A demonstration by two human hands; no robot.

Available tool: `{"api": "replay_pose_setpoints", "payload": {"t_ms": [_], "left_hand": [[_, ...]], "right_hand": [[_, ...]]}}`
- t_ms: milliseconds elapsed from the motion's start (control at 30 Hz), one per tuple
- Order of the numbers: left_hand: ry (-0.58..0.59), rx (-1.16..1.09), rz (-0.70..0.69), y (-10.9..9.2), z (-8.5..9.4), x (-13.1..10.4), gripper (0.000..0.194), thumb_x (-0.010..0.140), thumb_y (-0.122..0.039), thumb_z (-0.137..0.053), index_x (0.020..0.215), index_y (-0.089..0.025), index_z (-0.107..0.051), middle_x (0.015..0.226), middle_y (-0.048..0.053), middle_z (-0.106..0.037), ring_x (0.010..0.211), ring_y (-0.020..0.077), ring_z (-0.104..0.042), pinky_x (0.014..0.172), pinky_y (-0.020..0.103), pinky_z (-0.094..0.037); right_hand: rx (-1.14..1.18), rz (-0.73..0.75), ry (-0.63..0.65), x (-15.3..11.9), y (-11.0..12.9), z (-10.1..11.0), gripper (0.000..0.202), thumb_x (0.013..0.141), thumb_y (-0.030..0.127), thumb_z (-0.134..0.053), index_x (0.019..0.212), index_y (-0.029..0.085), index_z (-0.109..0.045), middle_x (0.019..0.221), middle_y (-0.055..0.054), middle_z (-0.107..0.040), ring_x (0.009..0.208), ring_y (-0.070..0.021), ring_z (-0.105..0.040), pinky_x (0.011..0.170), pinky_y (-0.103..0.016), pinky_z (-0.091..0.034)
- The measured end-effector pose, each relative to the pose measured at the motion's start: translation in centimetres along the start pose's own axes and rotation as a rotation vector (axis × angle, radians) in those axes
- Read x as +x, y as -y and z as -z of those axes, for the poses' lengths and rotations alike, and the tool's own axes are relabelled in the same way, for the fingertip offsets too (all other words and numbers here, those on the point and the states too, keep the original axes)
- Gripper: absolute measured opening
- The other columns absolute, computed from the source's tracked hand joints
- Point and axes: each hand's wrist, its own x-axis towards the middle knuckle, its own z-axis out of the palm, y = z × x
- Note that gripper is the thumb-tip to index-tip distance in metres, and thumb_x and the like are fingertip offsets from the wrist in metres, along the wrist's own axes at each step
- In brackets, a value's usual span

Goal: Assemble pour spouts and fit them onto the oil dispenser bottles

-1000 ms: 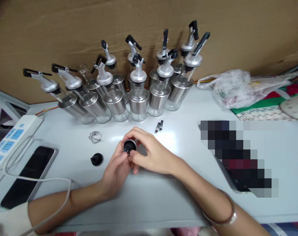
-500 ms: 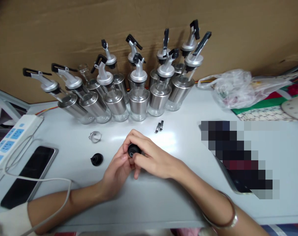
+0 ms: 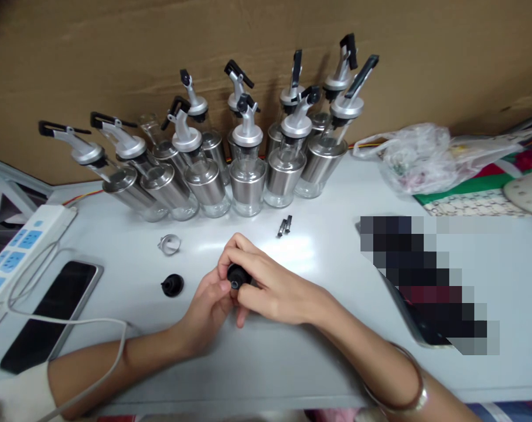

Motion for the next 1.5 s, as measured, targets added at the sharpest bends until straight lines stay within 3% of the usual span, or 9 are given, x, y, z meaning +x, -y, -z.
{"api": "replay_pose_setpoints", "payload": {"t_ms": [167,400,733,1067,1200,1333,1500], "left_hand": [[0.030,-0.007,-0.015,0.0,0.0,0.1,0.031,0.079,-0.044,-0.056,0.080,-0.015,-0.045,0.054,-0.004,-0.054,0.040,0.0085,-0.051,0.048,0.021,-0.037],[0.026,0.003,-0.009,-0.1,0.0,0.2,0.031,0.079,-0.044,-0.057,0.077,-0.015,-0.046,0.052,-0.004,-0.055,0.039,0.0080,-0.051,0.046,0.020,-0.035],[0.001,0.058,0.043,-0.3,-0.1,0.2,0.036,0.079,-0.050,-0.054,0.076,-0.016,-0.043,0.052,-0.005,-0.055,0.033,0.0065,-0.049,0.040,0.019,-0.031],[-0.011,0.099,0.000,-0.3,-0.2,0.1,0.046,0.078,-0.060,-0.056,0.076,-0.020,-0.033,0.049,-0.010,-0.050,0.030,0.0037,-0.044,0.035,0.015,-0.029],[-0.013,0.100,0.002,-0.1,-0.1,0.1,0.043,0.081,-0.057,-0.055,0.078,-0.020,-0.034,0.050,-0.010,-0.050,0.031,0.0042,-0.045,0.037,0.015,-0.029],[-0.058,0.040,-0.013,-0.3,-0.4,0.1,0.031,0.082,-0.046,-0.053,0.088,-0.019,-0.040,0.050,-0.008,-0.051,0.041,0.0083,-0.051,0.048,0.020,-0.038],[-0.064,-0.036,0.007,-0.9,-0.8,0.0,0.033,0.082,-0.041,-0.052,0.103,-0.019,-0.039,0.060,-0.005,-0.055,0.051,0.0131,-0.057,0.058,0.026,-0.041]], "right_hand": [[0.007,-0.023,0.026,-0.1,0.1,0.1,0.028,0.068,0.003,-0.037,0.089,0.020,-0.045,0.099,0.002,-0.035,0.061,-0.0107,-0.069,0.052,-0.022,-0.049],[-0.012,-0.002,0.026,0.0,0.1,0.0,0.027,0.067,0.003,-0.037,0.088,0.019,-0.045,0.094,0.002,-0.038,0.059,-0.0108,-0.069,0.051,-0.022,-0.047],[-0.033,-0.007,-0.013,0.0,0.5,-0.5,0.008,0.081,0.013,-0.037,0.085,0.018,-0.042,0.095,0.001,-0.037,0.059,-0.0118,-0.069,0.054,-0.026,-0.052],[-0.151,0.086,-0.063,0.0,-0.3,-0.8,0.010,0.076,0.012,-0.036,0.082,0.019,-0.040,0.094,0.001,-0.033,0.055,-0.0080,-0.064,0.049,-0.026,-0.054],[-0.255,0.125,-0.093,0.1,-0.1,-0.8,0.011,0.075,0.010,-0.035,0.080,0.019,-0.039,0.091,0.000,-0.034,0.055,-0.0062,-0.058,0.050,-0.025,-0.053],[-0.214,0.104,-0.117,0.0,0.0,-0.8,0.020,0.075,0.007,-0.037,0.089,0.022,-0.035,0.094,0.001,-0.034,0.048,-0.0033,-0.054,0.048,-0.025,-0.050],[-0.380,0.210,-0.246,0.0,0.7,-0.5,0.034,0.066,0.006,-0.044,0.095,0.023,-0.038,0.096,-0.003,-0.039,0.077,-0.0150,-0.049,0.055,-0.024,-0.044]]}}
